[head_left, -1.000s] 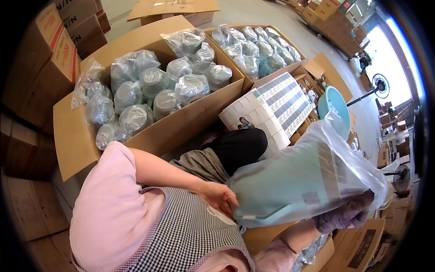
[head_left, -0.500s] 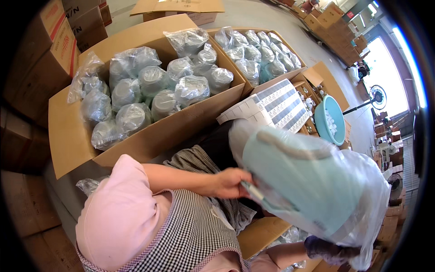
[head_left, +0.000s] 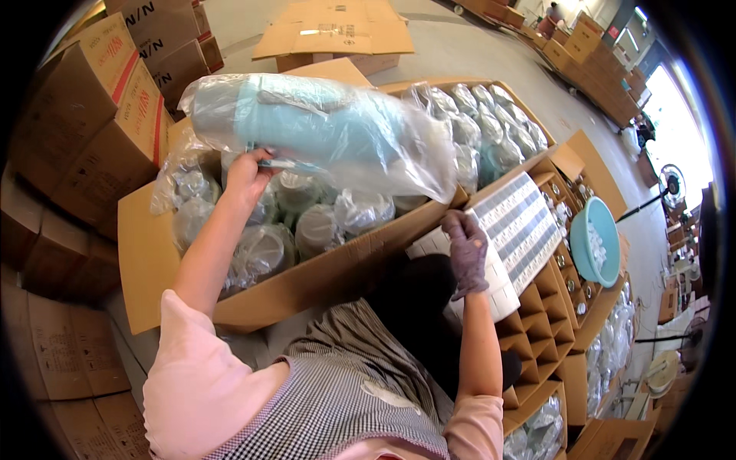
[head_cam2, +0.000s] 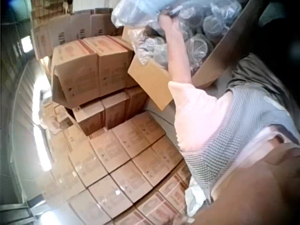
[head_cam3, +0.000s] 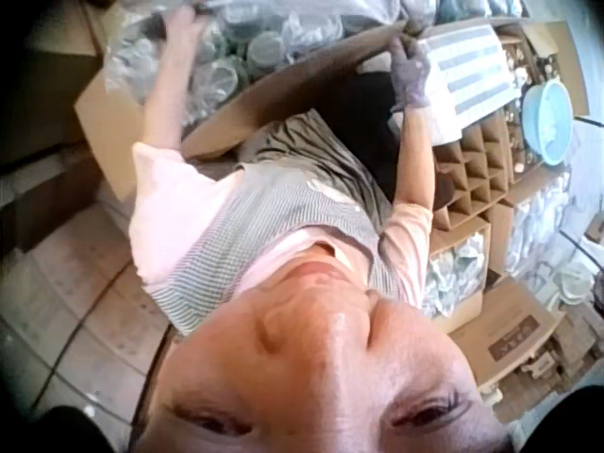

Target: The person unpacks plastic-wrapped cylindrical containers, removes labels, and assembles them by inserting inner metal liners and screwing on lids. The person handles multiple containers one at a time, placing the finished units into a cardboard box.

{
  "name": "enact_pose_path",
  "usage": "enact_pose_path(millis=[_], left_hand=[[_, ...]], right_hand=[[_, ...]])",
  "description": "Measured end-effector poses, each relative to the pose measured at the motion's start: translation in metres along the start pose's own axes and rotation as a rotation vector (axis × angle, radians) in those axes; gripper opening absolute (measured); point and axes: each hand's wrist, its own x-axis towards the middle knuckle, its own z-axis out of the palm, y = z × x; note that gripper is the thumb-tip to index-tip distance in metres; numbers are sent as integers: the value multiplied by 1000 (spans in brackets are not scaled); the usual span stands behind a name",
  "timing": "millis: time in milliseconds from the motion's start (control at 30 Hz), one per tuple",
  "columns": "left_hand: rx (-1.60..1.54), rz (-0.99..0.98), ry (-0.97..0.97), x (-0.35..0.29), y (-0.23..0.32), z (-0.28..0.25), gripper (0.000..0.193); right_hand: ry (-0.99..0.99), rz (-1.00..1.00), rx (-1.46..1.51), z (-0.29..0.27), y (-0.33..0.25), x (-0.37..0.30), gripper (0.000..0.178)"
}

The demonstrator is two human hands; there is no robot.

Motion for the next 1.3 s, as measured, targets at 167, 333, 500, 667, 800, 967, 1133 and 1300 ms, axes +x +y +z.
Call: enact_pose_path(millis=[167,333,500,667,800,967,1133,1300], left_hand=[[300,296,115,127,4,-28,32],[1008,523,252,198,20,-6,28],[1567,756,212,177,-15,81,25],[1799,672,66,162,-65,98,29],[1930,632,-67,139,-123,70,20],[1895,567,-38,201,-116,-11,28],[2097,223,108,227,-136,-61,31],[2321,-220,-348,277,-190,-52,36]], right_hand=[[-154,-31,-138,11,0,-9,25],[-97,144,-39,-35,45,-14,23],[16,193,77,-54,68,-16,26],[41,185,-20,-56,74,-24,24],[116,174,-14,-63,97,-51,21],[149,210,-106,-64,124,-84,22],[146,253,-92,-47,138,-110,20],[-12,255,-368,-41,142,-121,24]])
